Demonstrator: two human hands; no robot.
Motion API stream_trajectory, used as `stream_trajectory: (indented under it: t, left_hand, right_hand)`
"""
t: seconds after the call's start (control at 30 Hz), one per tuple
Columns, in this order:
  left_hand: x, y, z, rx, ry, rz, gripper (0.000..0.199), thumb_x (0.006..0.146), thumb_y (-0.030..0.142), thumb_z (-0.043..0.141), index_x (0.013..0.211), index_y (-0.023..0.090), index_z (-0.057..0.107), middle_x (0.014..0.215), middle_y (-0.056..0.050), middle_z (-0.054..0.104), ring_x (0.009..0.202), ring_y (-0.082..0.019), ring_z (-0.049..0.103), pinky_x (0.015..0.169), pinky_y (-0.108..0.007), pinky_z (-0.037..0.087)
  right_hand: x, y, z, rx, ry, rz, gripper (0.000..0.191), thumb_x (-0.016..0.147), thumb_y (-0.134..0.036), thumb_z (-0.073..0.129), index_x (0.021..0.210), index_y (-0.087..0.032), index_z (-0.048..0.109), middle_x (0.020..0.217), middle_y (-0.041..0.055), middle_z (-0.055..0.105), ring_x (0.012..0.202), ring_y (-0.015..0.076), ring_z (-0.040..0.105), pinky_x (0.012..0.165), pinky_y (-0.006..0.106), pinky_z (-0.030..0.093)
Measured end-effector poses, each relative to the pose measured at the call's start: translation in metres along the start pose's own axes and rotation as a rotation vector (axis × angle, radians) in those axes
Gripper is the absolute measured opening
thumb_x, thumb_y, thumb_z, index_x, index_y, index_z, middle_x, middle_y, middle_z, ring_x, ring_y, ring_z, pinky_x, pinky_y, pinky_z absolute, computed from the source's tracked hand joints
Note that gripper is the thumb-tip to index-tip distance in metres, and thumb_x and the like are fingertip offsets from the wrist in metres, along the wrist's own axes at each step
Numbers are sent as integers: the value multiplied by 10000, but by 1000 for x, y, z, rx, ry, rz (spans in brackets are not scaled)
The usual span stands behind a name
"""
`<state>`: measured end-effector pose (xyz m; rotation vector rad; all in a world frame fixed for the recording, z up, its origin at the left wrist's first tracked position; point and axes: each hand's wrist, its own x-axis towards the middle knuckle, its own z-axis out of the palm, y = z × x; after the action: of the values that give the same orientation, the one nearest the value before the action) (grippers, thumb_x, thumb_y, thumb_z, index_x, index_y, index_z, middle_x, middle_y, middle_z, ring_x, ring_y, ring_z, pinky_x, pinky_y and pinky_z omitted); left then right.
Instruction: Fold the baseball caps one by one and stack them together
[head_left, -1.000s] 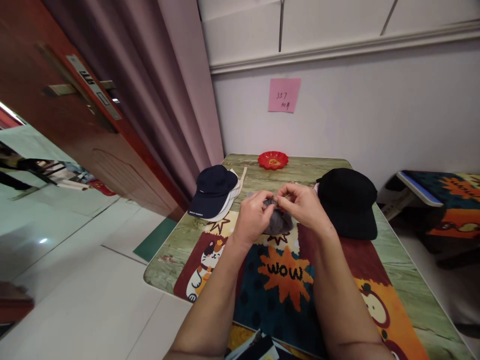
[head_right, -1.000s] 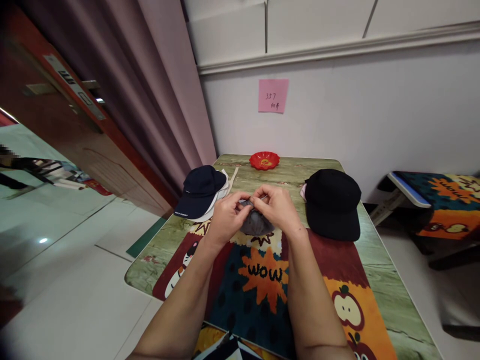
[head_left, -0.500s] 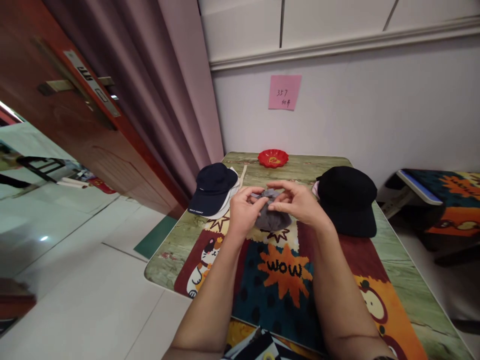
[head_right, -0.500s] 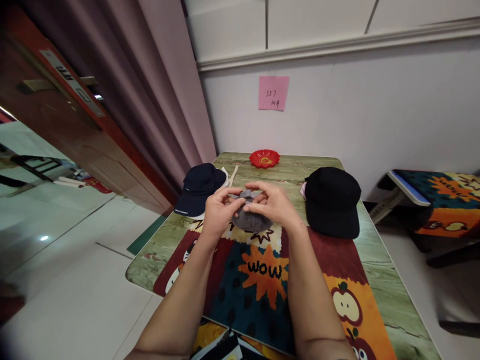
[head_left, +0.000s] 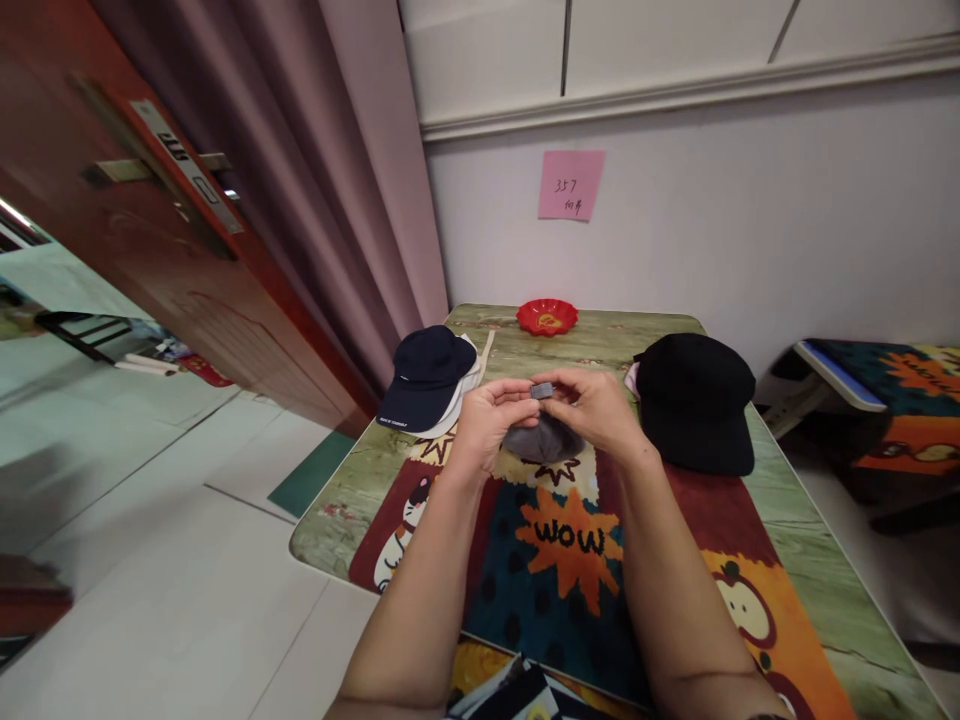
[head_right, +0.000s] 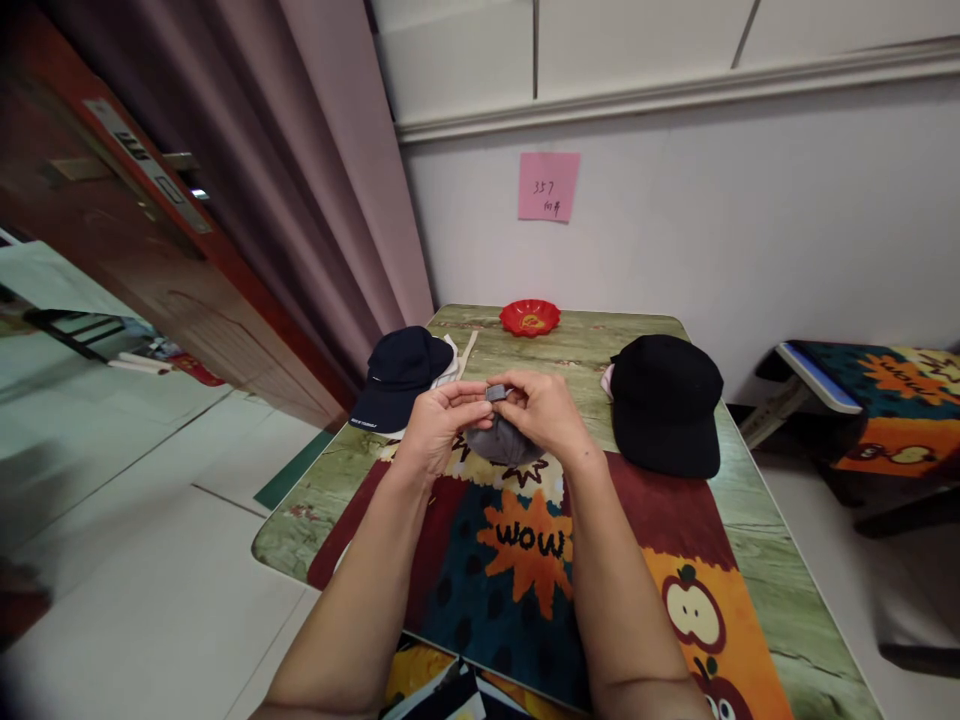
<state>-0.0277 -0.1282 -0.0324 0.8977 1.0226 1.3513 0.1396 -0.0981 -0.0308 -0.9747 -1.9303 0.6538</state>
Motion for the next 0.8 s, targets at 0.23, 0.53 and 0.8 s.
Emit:
stream_trajectory:
  t: [0.23, 0.53, 0.8]
  left_hand:
    - [4, 0, 1, -4, 44, -2, 330, 585, 233, 854, 845, 93, 708, 653, -45, 703, 541, -108, 649, 549, -205, 542]
    - [9, -2, 3, 60, 88, 111, 562, 588, 213, 789, 1105, 159, 575, 665, 60, 644, 473, -69, 539, 495, -196, 433]
    - [13, -5, -9, 190, 155, 183, 460, 617, 161, 639, 1068, 167, 549, 637, 96, 551, 436, -49, 431, 449, -186, 326]
  right_hand:
    - [0, -1, 2, 3, 31, -12, 240, 759, -182, 680, 975, -205, 783, 767, 15, 745, 637, 142, 632, 637, 244, 474]
    - [1, -3, 2, -65, 53, 18, 175, 749, -193, 681, 901, -198, 767, 696, 1, 717, 581, 138, 610, 639, 249, 462]
    - [1, -1, 0, -87, 78, 67, 184, 759, -264, 720, 925, -209, 776, 615, -18, 669, 558, 144, 593, 633, 258, 449]
